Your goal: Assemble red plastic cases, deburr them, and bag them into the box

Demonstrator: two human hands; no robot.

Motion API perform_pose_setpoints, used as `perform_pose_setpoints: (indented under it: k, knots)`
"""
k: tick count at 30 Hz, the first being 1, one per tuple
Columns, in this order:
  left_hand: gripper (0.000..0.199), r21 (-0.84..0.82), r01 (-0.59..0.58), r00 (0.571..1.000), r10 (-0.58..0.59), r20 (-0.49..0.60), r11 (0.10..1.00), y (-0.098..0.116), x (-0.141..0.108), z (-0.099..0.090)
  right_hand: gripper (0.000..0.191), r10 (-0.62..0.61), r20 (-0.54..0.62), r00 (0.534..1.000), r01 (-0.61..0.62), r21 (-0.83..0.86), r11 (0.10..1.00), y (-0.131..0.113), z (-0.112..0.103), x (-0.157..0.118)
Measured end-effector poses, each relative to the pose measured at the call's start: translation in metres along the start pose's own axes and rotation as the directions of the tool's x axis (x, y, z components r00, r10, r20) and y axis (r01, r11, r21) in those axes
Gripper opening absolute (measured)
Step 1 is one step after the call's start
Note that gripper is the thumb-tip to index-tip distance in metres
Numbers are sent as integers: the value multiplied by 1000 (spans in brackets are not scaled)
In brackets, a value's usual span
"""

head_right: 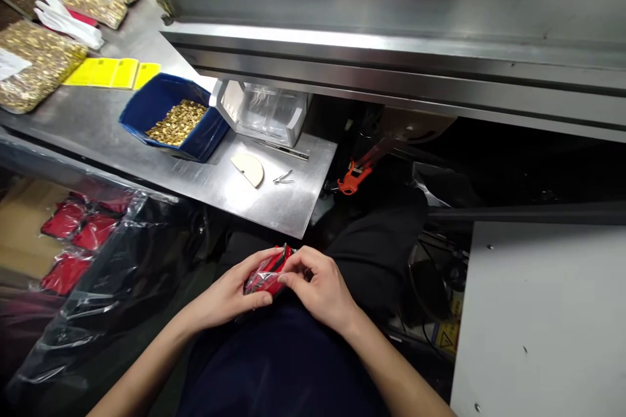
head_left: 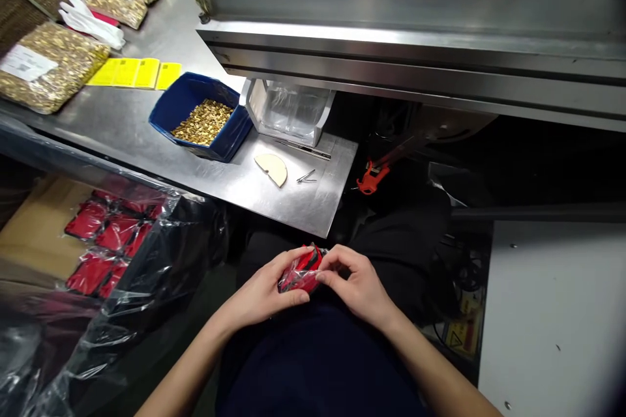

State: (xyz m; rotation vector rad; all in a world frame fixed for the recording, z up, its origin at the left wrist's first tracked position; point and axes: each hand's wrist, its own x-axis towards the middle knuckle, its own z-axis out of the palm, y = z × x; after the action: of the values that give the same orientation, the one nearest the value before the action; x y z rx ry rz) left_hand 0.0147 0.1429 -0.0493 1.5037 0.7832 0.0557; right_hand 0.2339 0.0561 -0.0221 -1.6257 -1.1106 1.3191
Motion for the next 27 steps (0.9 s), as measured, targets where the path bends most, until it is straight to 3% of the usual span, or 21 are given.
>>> perform_pose_setpoints:
  k: [3,6,8,10,12,15,17,22,27]
  knots:
    - [71,7,-47,999,47,-5,999,2,-2,4,15,-35,-126,991,45,76,996,0,3,3]
    - [64,-36,-93,995,92,-28,995,2,-4,8,17,22,-279,960,46,231,972,2,1,7]
    - [59,-53,-122,991,119,-58,991,3,-4,10,18,37,-296,955,53,290,956,0,-3,8]
    - [54,-55,-150,986,145,-88,987,4,-5,12,17,-19,-209,978,73,253,965,-5,-10,6]
    - [47,-49,-170,982,165,-95,984,7,-5,12,13,-106,-42,993,111,161,981,-14,-17,1]
    - [36,-3,-180,983,180,-31,984,15,-7,8,6,-195,220,956,195,26,981,-31,-25,-8]
    - [41,55,-190,981,188,40,980,20,-10,2,7,-211,345,915,239,-41,970,-39,-28,-13]
    - [48,387,-215,973,160,169,897,29,-22,-22,5,-324,496,806,446,-149,882,-39,-25,-17]
    - [44,744,-157,986,58,157,650,40,-33,-39,4,-296,567,768,555,-359,751,-38,-17,-16]
